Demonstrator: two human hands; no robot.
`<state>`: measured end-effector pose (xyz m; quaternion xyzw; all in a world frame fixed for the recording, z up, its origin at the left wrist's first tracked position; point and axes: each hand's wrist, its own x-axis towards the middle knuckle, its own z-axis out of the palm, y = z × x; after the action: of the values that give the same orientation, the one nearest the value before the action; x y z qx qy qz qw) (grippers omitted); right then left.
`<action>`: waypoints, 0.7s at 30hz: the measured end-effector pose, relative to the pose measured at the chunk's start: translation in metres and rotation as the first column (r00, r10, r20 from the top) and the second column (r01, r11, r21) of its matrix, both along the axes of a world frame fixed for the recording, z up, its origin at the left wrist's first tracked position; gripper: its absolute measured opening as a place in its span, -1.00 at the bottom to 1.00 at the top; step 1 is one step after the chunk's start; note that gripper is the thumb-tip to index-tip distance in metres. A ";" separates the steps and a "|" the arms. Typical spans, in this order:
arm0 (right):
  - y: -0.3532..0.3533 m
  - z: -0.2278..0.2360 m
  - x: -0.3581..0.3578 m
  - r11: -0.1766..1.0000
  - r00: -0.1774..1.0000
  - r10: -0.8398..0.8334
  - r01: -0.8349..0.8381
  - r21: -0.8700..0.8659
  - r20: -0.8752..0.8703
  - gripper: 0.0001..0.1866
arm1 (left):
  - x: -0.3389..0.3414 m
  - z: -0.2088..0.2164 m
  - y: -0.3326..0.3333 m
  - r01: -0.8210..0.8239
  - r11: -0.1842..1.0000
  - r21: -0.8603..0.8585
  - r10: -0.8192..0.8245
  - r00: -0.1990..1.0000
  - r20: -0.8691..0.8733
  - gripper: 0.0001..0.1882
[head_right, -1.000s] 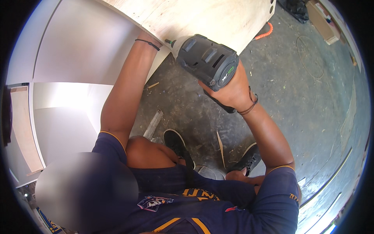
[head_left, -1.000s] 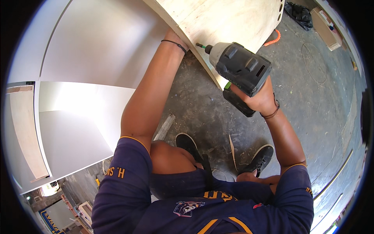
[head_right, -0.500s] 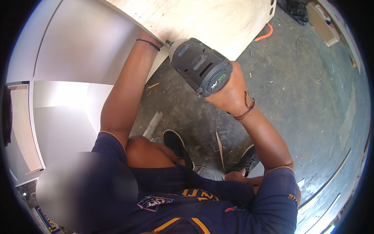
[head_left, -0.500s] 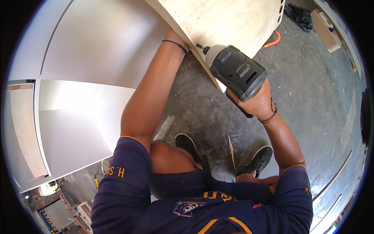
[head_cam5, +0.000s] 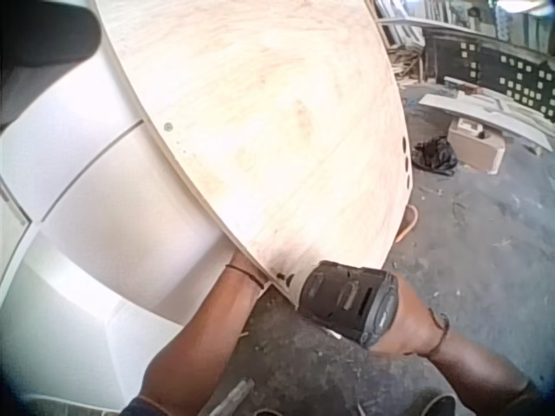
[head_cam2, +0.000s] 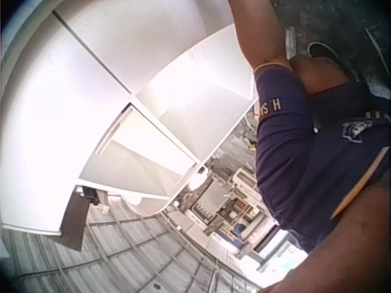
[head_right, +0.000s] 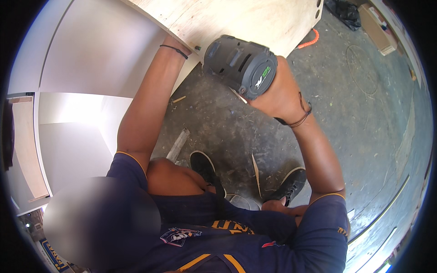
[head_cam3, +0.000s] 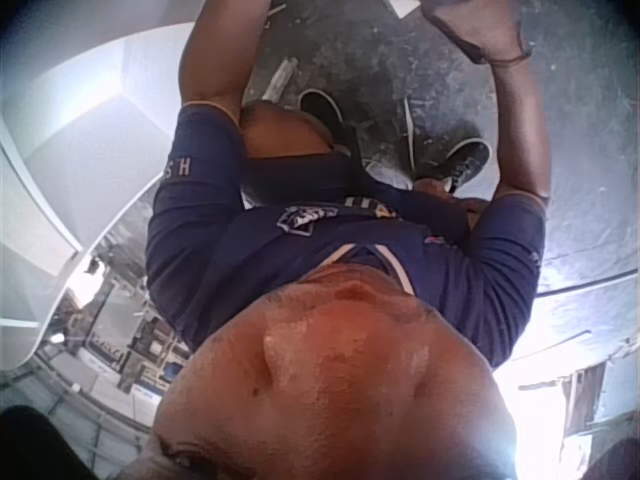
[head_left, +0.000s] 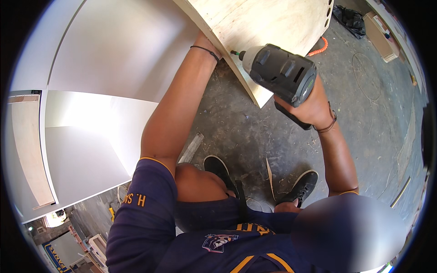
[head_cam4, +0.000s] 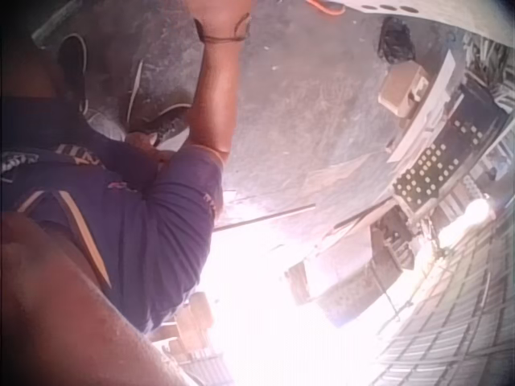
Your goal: The person uses a power drill to drive screws into a wooden panel to attach it to a furniture frame.
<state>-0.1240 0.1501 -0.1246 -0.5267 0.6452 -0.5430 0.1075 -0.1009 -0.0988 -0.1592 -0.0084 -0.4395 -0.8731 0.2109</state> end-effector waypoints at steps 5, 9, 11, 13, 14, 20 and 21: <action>0.003 -0.012 -0.019 0.996 0.999 -0.022 0.018 0.090 0.037 -0.52 | -0.002 0.003 0.002 0.007 1.000 0.000 -0.007 1.000 -0.001 -0.72; 0.002 -0.024 -0.020 0.985 0.999 -0.021 0.013 0.171 0.047 -0.50 | -0.001 0.002 0.001 -0.004 1.000 0.001 0.004 1.000 0.011 -0.73; 0.003 -0.036 -0.015 0.988 0.998 -0.037 0.028 0.155 0.051 -0.50 | -0.002 0.002 0.002 -0.003 1.000 0.003 0.003 1.000 0.009 -0.73; 0.003 -0.051 -0.001 0.993 0.993 -0.056 0.046 0.106 0.102 -0.50 | -0.003 0.001 0.002 -0.007 1.000 0.000 0.007 1.000 0.014 -0.74; 0.003 -0.060 0.005 0.995 0.995 -0.092 0.091 0.049 0.029 -0.50 | -0.005 0.000 0.003 -0.006 1.000 0.002 0.006 1.000 0.021 -0.74; 0.001 -0.047 0.036 0.992 0.949 -0.082 0.108 -0.068 0.306 -0.54 | 0.011 -0.029 -0.017 -0.140 0.984 0.109 0.118 0.976 0.185 -0.75; 0.002 -0.042 0.035 0.989 0.953 -0.058 0.096 -0.113 0.296 -0.56 | 0.020 -0.039 -0.023 -0.193 0.967 0.169 0.152 0.962 0.226 -0.75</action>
<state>-0.0893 0.1520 -0.1668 -0.4211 0.6066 -0.6582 0.1466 -0.0814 -0.1214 -0.1987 0.1428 -0.3732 -0.8851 0.2385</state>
